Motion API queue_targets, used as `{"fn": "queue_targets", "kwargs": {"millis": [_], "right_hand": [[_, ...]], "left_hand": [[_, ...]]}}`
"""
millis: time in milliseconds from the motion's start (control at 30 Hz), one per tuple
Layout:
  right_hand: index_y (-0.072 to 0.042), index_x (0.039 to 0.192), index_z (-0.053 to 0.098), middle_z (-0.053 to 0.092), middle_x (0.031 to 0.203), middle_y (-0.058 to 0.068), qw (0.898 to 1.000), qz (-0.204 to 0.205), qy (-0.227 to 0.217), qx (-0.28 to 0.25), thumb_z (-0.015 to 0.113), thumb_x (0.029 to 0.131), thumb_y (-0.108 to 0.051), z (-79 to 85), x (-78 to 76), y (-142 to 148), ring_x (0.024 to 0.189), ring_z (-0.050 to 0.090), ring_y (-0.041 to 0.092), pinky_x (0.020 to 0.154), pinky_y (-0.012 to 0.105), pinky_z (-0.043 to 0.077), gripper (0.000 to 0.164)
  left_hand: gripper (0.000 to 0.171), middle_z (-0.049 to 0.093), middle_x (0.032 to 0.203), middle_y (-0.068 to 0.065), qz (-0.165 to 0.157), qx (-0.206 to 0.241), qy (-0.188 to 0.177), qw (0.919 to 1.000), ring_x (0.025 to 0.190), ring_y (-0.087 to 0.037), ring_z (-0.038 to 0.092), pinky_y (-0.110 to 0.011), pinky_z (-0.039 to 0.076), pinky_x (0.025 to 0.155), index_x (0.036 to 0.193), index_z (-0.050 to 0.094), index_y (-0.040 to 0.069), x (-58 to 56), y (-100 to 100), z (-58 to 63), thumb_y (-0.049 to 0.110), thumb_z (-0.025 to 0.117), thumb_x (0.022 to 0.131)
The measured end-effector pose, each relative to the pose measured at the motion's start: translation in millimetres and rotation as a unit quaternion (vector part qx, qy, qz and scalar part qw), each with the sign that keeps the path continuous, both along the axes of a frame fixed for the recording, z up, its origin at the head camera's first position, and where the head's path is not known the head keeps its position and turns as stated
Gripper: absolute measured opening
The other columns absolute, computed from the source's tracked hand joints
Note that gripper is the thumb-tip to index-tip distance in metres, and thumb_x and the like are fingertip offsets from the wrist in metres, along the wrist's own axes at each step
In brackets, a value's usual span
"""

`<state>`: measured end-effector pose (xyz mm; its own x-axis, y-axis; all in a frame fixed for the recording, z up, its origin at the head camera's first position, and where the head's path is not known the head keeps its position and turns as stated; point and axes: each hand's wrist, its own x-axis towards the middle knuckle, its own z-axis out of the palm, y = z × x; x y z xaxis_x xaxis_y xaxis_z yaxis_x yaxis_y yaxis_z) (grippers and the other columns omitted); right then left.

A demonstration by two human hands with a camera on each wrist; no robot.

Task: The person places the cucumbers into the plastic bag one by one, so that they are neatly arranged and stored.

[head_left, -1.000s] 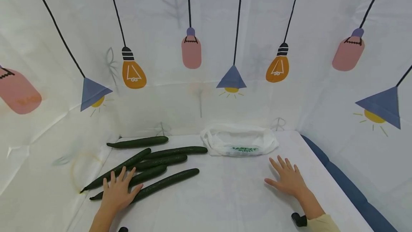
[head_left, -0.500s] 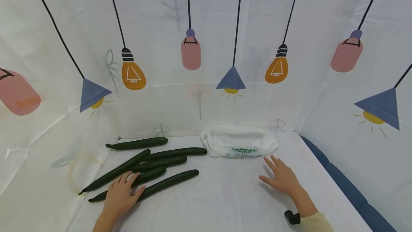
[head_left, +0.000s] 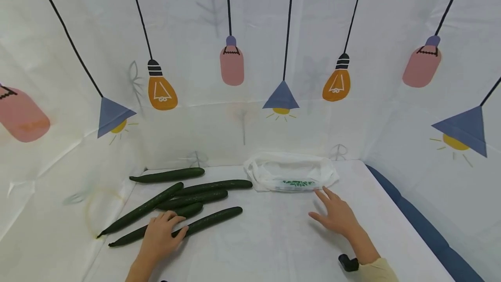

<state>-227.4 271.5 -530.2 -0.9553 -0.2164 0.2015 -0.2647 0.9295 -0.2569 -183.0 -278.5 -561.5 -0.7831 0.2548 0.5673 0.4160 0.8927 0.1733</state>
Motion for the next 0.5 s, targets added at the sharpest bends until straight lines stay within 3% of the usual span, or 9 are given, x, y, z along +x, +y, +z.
{"fn": "queue_targets", "kwargs": {"millis": [133,267,500], "right_hand": [[-0.008,0.143,0.049,0.048,0.138,0.024,1.0,0.0,0.022,-0.021,0.071,0.086,-0.048,3.0,-2.9,-1,0.121,0.049,0.044,0.092,0.062,0.041,0.073],[-0.007,0.138,0.054,0.054,0.132,0.021,0.998,0.011,0.059,-0.026,0.074,0.085,-0.044,10.8,-9.2,-4,0.114,0.054,0.04,0.088,0.057,0.045,0.067],[-0.005,0.13,0.061,0.058,0.125,0.021,0.993,0.027,0.117,-0.014,0.079,0.082,-0.032,33.5,-18.6,-8,0.107,0.058,0.039,0.083,0.055,0.049,0.058]], "left_hand": [[0.027,0.063,0.088,0.006,-0.018,-0.002,-0.043,0.9989,0.081,-0.019,0.062,-0.046,0.048,0.069,0.098,0.075,0.019,-3.4,12,-2.4,0.032,0.083,0.076],[0.028,0.063,0.091,0.009,-0.015,0.003,-0.085,0.9963,0.078,-0.015,0.063,-0.04,0.051,0.066,0.101,0.074,0.02,-5.7,22,-4.1,0.034,0.082,0.078],[0.034,0.066,0.095,0.008,-0.021,-0.002,-0.127,0.9917,0.082,-0.018,0.065,-0.04,0.053,0.068,0.107,0.073,0.021,-14.9,37,-2.8,0.038,0.081,0.079]]}}
